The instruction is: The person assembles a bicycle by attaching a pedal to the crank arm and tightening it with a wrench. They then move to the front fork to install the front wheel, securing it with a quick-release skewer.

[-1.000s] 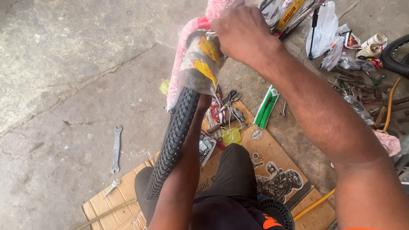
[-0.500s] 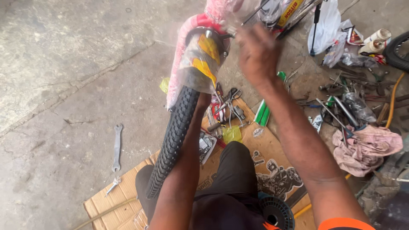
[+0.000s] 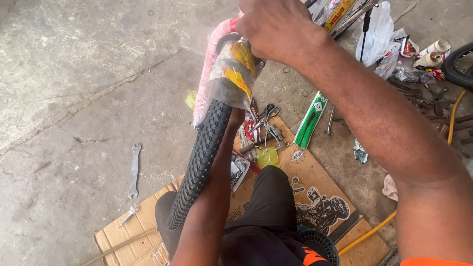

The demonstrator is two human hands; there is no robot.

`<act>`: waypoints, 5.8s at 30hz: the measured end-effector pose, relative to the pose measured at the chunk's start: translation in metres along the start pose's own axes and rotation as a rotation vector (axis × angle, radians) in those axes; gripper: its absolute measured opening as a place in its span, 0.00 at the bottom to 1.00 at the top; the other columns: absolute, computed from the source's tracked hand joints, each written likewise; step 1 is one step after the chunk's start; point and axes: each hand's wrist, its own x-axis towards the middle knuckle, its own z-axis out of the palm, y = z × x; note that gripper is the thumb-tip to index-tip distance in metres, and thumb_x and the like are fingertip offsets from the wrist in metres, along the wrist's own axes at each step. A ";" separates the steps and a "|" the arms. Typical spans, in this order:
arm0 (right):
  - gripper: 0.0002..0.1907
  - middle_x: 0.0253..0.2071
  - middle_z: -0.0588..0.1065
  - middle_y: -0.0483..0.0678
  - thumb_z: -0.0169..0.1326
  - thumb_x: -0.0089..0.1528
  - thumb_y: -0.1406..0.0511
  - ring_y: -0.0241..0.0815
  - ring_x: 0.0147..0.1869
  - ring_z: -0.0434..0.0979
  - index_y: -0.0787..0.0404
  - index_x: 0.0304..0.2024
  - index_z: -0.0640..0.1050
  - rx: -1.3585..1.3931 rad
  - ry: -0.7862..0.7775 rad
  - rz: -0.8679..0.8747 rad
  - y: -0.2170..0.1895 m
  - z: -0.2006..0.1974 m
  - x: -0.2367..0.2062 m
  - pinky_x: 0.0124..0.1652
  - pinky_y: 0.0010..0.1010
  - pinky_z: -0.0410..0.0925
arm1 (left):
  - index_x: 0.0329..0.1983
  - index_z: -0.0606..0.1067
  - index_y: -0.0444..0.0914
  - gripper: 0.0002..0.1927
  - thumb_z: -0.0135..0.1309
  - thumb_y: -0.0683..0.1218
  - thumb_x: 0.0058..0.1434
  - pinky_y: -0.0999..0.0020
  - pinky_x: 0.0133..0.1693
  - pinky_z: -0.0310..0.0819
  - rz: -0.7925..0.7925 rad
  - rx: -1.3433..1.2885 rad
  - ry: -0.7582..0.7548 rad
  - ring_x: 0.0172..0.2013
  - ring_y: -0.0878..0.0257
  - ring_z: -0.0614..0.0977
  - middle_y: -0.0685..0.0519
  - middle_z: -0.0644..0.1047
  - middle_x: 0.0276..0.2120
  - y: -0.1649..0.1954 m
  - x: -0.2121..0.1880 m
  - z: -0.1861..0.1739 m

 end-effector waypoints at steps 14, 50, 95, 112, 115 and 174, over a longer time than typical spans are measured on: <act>0.04 0.40 0.79 0.53 0.54 0.70 0.72 0.47 0.37 0.80 0.62 0.42 0.80 0.237 0.178 0.177 -0.012 0.047 -0.043 0.37 0.40 0.73 | 0.75 0.53 0.32 0.30 0.42 0.49 0.75 0.57 0.73 0.44 0.006 0.072 -0.026 0.74 0.49 0.56 0.39 0.57 0.73 -0.014 -0.001 -0.014; 0.10 0.37 0.80 0.49 0.66 0.54 0.65 0.43 0.38 0.83 0.58 0.38 0.85 -0.046 -0.126 -0.117 0.007 -0.017 0.021 0.34 0.38 0.76 | 0.76 0.52 0.31 0.29 0.39 0.47 0.76 0.56 0.73 0.45 0.023 0.034 -0.087 0.74 0.46 0.55 0.37 0.56 0.74 -0.036 0.000 -0.009; 0.12 0.22 0.66 0.38 0.48 0.71 0.54 0.29 0.18 0.60 0.53 0.40 0.74 3.017 0.351 0.870 -0.155 0.169 -0.105 0.18 0.23 0.55 | 0.61 0.70 0.34 0.19 0.47 0.49 0.72 0.56 0.54 0.71 -0.245 0.052 -0.258 0.54 0.46 0.78 0.40 0.76 0.54 -0.007 -0.010 -0.028; 0.10 0.36 0.77 0.47 0.47 0.73 0.63 0.40 0.35 0.74 0.61 0.50 0.76 1.039 0.666 0.694 -0.170 0.232 -0.099 0.38 0.43 0.68 | 0.66 0.65 0.33 0.22 0.46 0.47 0.72 0.50 0.57 0.66 -0.065 0.331 -0.228 0.60 0.36 0.72 0.32 0.71 0.59 -0.021 -0.007 -0.027; 0.06 0.31 0.74 0.42 0.53 0.68 0.66 0.32 0.28 0.69 0.62 0.46 0.75 1.713 0.715 0.943 -0.169 0.223 -0.103 0.29 0.31 0.66 | 0.65 0.66 0.33 0.20 0.44 0.45 0.72 0.50 0.57 0.67 -0.079 0.241 -0.218 0.60 0.36 0.72 0.32 0.72 0.58 -0.003 -0.007 -0.026; 0.14 0.19 0.67 0.40 0.47 0.70 0.58 0.31 0.17 0.61 0.62 0.42 0.78 2.178 0.458 1.266 -0.163 0.169 -0.119 0.18 0.26 0.55 | 0.60 0.71 0.31 0.17 0.42 0.47 0.77 0.68 0.57 0.68 -0.056 -0.422 -0.170 0.54 0.64 0.73 0.53 0.75 0.53 0.020 -0.012 -0.043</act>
